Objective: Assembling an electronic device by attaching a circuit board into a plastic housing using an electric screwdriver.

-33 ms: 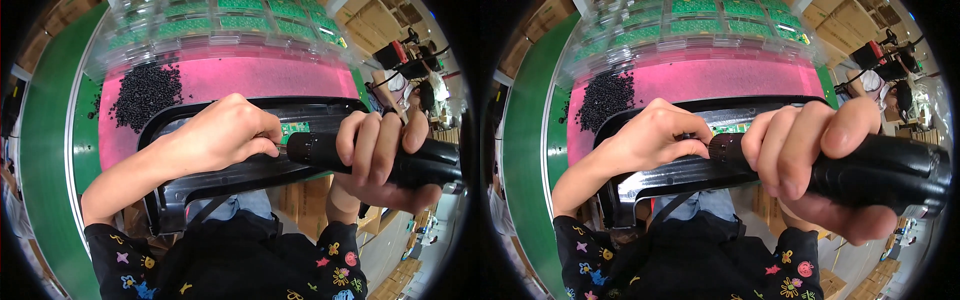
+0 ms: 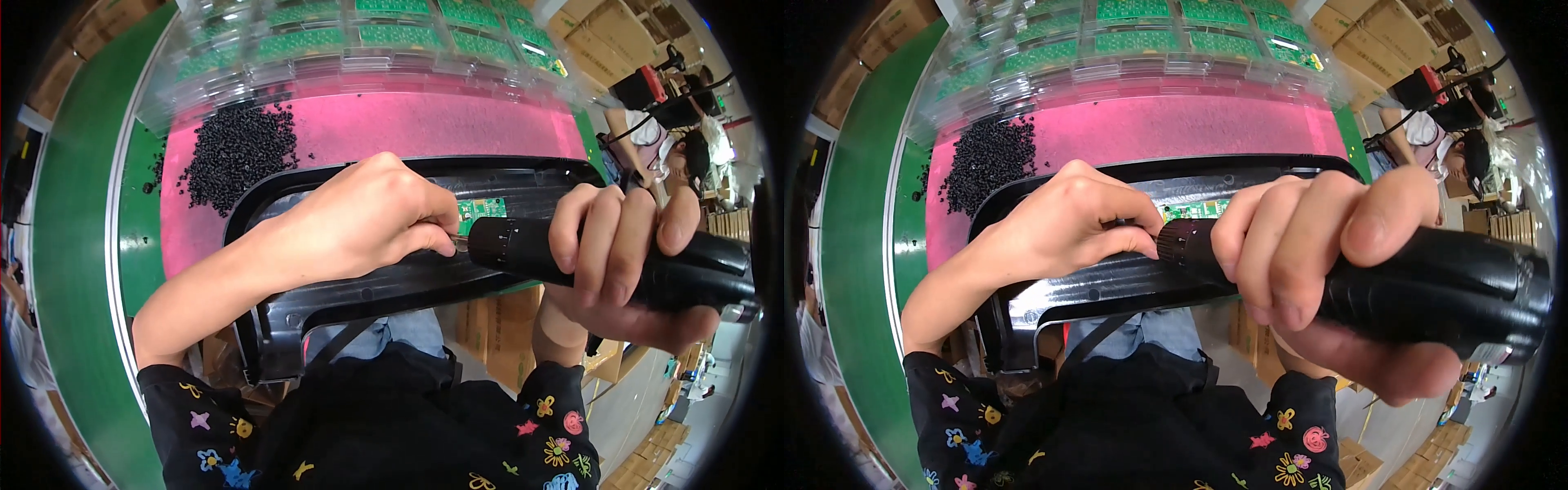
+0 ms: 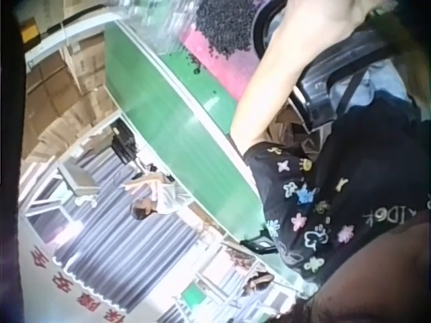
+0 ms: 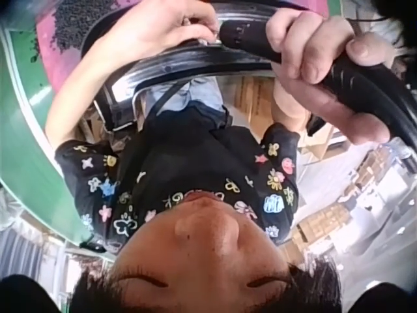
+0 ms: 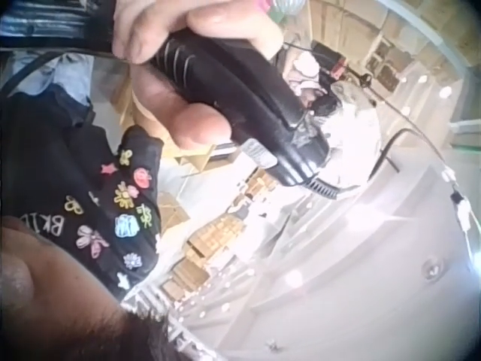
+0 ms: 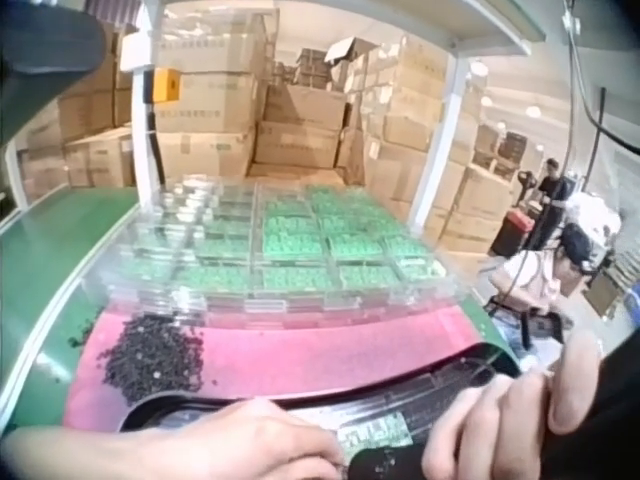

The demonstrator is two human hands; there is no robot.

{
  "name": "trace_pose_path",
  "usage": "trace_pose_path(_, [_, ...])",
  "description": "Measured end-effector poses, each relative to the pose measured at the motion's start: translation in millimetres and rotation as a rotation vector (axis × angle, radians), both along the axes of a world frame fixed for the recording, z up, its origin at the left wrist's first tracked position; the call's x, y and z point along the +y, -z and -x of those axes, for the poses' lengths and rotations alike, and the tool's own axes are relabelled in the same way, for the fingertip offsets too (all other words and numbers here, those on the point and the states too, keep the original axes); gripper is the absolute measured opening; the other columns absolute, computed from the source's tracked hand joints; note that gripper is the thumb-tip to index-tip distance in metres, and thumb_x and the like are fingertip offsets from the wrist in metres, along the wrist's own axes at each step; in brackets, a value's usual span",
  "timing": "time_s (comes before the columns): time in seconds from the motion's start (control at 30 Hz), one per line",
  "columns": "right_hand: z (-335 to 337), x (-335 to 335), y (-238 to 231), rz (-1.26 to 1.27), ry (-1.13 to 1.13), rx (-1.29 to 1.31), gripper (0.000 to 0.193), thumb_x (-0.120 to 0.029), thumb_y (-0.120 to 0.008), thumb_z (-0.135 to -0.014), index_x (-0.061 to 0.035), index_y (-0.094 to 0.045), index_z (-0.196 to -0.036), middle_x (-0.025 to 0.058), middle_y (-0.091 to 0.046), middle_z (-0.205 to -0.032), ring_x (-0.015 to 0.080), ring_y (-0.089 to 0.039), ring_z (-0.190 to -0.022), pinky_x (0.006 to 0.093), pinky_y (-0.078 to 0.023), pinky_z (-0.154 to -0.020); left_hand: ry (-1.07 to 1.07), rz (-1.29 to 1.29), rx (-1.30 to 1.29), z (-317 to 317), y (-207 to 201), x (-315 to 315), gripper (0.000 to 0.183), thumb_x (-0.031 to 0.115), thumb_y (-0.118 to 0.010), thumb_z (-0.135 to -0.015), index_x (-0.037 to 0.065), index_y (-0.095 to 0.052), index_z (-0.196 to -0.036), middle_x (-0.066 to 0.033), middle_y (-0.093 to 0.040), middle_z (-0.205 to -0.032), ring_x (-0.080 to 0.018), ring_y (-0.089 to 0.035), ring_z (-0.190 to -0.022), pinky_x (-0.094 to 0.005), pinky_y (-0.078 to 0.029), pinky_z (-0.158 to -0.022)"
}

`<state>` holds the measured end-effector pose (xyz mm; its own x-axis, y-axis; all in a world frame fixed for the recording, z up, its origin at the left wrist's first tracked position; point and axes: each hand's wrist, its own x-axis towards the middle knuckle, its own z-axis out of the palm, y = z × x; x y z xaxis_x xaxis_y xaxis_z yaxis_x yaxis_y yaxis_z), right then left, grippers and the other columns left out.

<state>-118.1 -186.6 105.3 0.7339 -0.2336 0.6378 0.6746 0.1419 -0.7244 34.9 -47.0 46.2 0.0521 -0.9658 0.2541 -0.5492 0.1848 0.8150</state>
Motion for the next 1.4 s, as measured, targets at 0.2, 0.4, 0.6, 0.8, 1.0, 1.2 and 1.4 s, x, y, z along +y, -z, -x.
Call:
trace_pose_path(0.2, [2, 1, 2, -0.037, -0.013, -0.056, 0.051, -0.052, -0.07, -0.08, -0.0118, -0.047, -0.102, -0.0046, -0.055, -0.063, 0.0069, -0.051, -0.048, 0.0254, -0.043, -0.054, 0.089, -0.042, 0.056, -2, -4, -1, 0.022, 0.012, -0.076, -0.078, -0.003, -0.066, -0.091, -0.015, -0.069, -0.081, -0.0328, -0.067, -0.074, -0.0358, -0.052, -0.062])
trace_pose_path(0.4, [-2, -5, 21, 0.12, -0.035, 0.142, 0.059, -0.059, -0.068, -0.083, -0.0089, -0.045, -0.105, -0.0005, -0.053, -0.066, 0.0116, -0.049, -0.048, 0.0275, -0.041, -0.05, -0.1, -0.134, -0.33, 2, 6, 4, 0.036, 0.012, -0.07, -0.082, 0.0, -0.058, -0.113, -0.0143, -0.063, -0.101, -0.0352, -0.062, -0.096, -0.0426, -0.052, -0.076])
trace_pose_path(0.6, [-3, -4, 27, 0.126, 0.01, 0.227, 0.06, -0.06, -0.066, -0.083, -0.0082, -0.045, -0.103, 0.0004, -0.052, -0.065, 0.0108, -0.047, -0.048, 0.0271, -0.04, -0.05, -0.136, -0.186, -0.33, 6, 7, 8, 0.03, 0.008, -0.067, -0.084, 0.0, -0.057, -0.111, -0.014, -0.062, -0.103, -0.0354, -0.061, -0.1, -0.044, -0.052, -0.079])
trace_pose_path(0.8, [-12, -2, 30, 0.134, -0.034, 0.251, 0.061, -0.061, -0.069, -0.081, -0.0082, -0.044, -0.101, -0.0005, -0.052, -0.064, 0.0105, -0.048, -0.046, 0.0262, -0.04, -0.048, -0.124, -0.156, -0.335, 4, 15, 10, 0.025, 0.011, -0.063, -0.088, 0.0, -0.057, -0.109, -0.0149, -0.061, -0.1, -0.0368, -0.061, -0.097, -0.0447, -0.051, -0.077])
trace_pose_path(1.0, [-18, 8, 23, 0.107, -0.036, 0.329, 0.06, -0.059, -0.072, -0.08, -0.0079, -0.044, -0.095, -0.0013, -0.051, -0.061, 0.0098, -0.047, -0.046, 0.0256, -0.04, -0.047, -0.115, -0.087, -0.323, 4, 10, 12, 0.021, 0.004, -0.06, -0.085, -0.001, -0.056, -0.105, -0.0162, -0.06, -0.095, -0.037, -0.06, -0.093, -0.046, -0.051, -0.074])
trace_pose_path(1.2, [-15, 12, 20, 0.228, 0.05, 0.446, 0.06, -0.057, -0.07, -0.083, -0.0056, -0.045, -0.1, -0.0008, -0.049, -0.06, 0.0087, -0.044, -0.045, 0.0249, -0.038, -0.047, -0.128, -0.117, -0.334, 6, 11, 11, 0.026, -0.001, -0.059, -0.08, -0.001, -0.057, -0.106, -0.0168, -0.061, -0.094, -0.037, -0.061, -0.093, -0.0462, -0.051, -0.074])
trace_pose_path(1.4, [-16, 4, 24, 0.119, 0.018, 0.282, 0.059, -0.061, -0.06, -0.087, -0.0055, -0.047, -0.102, -0.0011, -0.051, -0.061, 0.0088, -0.044, -0.045, 0.0251, -0.039, -0.047, -0.181, -0.059, -0.381, 10, 13, 11, 0.026, -0.002, -0.059, -0.079, -0.001, -0.059, -0.105, -0.0171, -0.062, -0.093, -0.0372, -0.063, -0.092, -0.0463, -0.052, -0.072])
